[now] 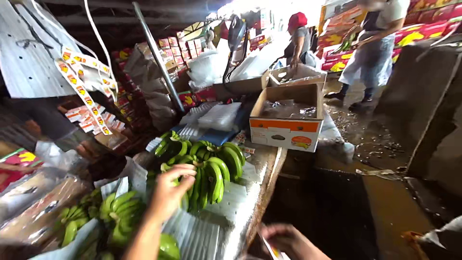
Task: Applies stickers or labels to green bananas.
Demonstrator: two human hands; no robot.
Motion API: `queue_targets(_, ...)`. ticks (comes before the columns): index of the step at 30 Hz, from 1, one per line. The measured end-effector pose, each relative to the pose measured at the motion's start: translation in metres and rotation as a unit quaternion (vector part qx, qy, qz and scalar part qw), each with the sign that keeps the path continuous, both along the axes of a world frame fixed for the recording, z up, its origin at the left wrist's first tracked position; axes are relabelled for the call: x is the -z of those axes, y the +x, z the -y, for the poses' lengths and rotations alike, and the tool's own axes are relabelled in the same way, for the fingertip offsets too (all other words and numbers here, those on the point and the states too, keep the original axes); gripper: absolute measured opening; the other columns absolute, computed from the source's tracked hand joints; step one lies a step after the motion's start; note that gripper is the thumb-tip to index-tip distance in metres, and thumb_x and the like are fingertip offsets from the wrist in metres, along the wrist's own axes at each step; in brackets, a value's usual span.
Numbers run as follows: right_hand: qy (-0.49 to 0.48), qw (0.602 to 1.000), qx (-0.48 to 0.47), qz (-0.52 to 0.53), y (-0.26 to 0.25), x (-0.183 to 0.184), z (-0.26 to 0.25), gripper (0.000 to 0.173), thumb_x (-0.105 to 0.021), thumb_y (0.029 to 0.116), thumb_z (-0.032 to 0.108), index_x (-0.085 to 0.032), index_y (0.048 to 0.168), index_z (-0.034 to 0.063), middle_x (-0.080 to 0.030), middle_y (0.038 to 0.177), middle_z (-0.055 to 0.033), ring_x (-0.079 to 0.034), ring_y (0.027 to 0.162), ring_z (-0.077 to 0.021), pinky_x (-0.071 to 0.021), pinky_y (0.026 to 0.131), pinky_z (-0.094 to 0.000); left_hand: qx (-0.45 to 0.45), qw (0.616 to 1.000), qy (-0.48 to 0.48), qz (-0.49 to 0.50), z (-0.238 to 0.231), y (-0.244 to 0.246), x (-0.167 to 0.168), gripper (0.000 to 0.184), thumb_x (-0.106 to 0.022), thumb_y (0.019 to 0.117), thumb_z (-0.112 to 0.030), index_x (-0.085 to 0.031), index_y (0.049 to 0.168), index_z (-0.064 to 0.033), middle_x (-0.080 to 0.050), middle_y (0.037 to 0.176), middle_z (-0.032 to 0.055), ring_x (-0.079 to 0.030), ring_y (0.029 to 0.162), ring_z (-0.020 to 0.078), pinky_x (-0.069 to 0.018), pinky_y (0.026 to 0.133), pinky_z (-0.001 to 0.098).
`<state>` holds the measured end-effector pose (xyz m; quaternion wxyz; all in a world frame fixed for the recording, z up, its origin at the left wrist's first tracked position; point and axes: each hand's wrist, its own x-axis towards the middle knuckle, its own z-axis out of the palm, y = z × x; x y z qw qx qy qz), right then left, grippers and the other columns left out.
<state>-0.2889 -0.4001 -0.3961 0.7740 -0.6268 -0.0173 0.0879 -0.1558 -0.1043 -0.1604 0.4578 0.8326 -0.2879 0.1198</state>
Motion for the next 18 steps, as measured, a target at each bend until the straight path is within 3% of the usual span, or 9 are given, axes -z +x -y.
queue_targets(2, 0.060, 0.998, -0.005, 0.018, 0.043, -0.058, -0.047, 0.023, -0.059, 0.0966, 0.003, -0.071, 0.116, 0.0033, -0.075, 0.106, -0.0034, -0.072, 0.091, -0.0116, -0.0608, 0.082, -0.0304, 0.043, 0.997, -0.039, -0.055, 0.017, -0.025, 0.046, 0.019, -0.064, 0.0936, -0.008, -0.074, 0.105, 0.0032, -0.072, 0.118, 0.0125, -0.067, 0.116, 0.0149, -0.0549, 0.102, 0.0315)
queue_targets(4, 0.063, 0.997, -0.040, 0.030, 0.069, -0.103, -0.078, 0.029, -0.057, 0.0962, -0.002, -0.067, 0.123, 0.0013, -0.072, 0.111, -0.0039, -0.070, 0.091, -0.0109, -0.0597, 0.081, -0.0284, 0.020, 0.994, -0.077, -0.082, 0.021, -0.037, 0.073, 0.023, -0.060, 0.0978, -0.008, -0.072, 0.114, 0.0040, -0.069, 0.124, 0.0147, -0.064, 0.120, 0.0145, -0.0527, 0.103, 0.0296)
queue_targets(8, -0.101, 0.963, -0.205, 0.142, 0.098, -0.146, -0.101, 0.032, -0.066, 0.0901, -0.003, -0.060, 0.121, 0.0028, -0.068, 0.088, 0.0029, -0.064, 0.073, -0.0023, -0.0554, 0.067, -0.0197, 0.003, 0.987, -0.078, -0.138, 0.000, -0.041, 0.072, 0.036, -0.044, 0.1061, -0.010, -0.060, 0.136, 0.0044, -0.065, 0.133, 0.0141, -0.061, 0.124, 0.0119, -0.0483, 0.107, 0.0284)
queue_targets(10, -0.166, 0.933, -0.269, 0.171, 0.105, -0.161, -0.109, 0.028, -0.068, 0.0900, 0.001, -0.054, 0.114, 0.0050, -0.066, 0.083, 0.0032, -0.063, 0.066, -0.0018, -0.0538, 0.062, -0.0193, 0.027, 0.981, -0.071, -0.178, -0.017, -0.044, 0.071, 0.036, -0.046, 0.1048, -0.008, -0.058, 0.137, 0.0049, -0.068, 0.123, 0.0100, -0.064, 0.111, 0.0071, -0.0512, 0.100, 0.0255)
queue_targets(11, -0.184, 0.925, -0.277, 0.182, 0.109, -0.167, -0.112, 0.027, -0.070, 0.0899, 0.002, -0.054, 0.112, 0.0051, -0.066, 0.084, 0.0028, -0.062, 0.067, -0.0016, -0.0535, 0.062, -0.0193, 0.032, 0.977, -0.078, -0.198, -0.023, -0.048, 0.071, 0.033, -0.050, 0.1034, -0.007, -0.061, 0.132, 0.0049, -0.069, 0.114, 0.0066, -0.065, 0.102, 0.0045, -0.0531, 0.095, 0.0237)
queue_targets(15, -0.189, 0.929, -0.226, 0.223, 0.128, -0.163, -0.126, 0.023, -0.076, 0.0887, 0.008, -0.058, 0.102, 0.0053, -0.066, 0.083, 0.0024, -0.065, 0.076, -0.0025, -0.0557, 0.073, -0.0223, -0.022, 0.956, -0.158, -0.247, -0.036, -0.064, 0.080, 0.029, -0.057, 0.0971, -0.002, -0.064, 0.125, 0.0030, -0.069, 0.099, 0.0015, -0.066, 0.085, 0.0047, -0.0565, 0.081, 0.0231)
queue_targets(18, -0.148, 0.945, -0.030, 0.289, 0.128, -0.126, -0.147, 0.019, -0.072, 0.0922, 0.016, -0.062, 0.096, 0.0005, -0.066, 0.097, -0.0086, -0.065, 0.089, -0.0130, -0.0555, 0.081, -0.0332, -0.178, 0.936, -0.235, -0.191, -0.033, -0.071, 0.093, 0.027, -0.061, 0.0948, 0.000, -0.065, 0.121, 0.0044, -0.068, 0.094, 0.0041, -0.066, 0.082, 0.0077, -0.0561, 0.076, 0.0240)
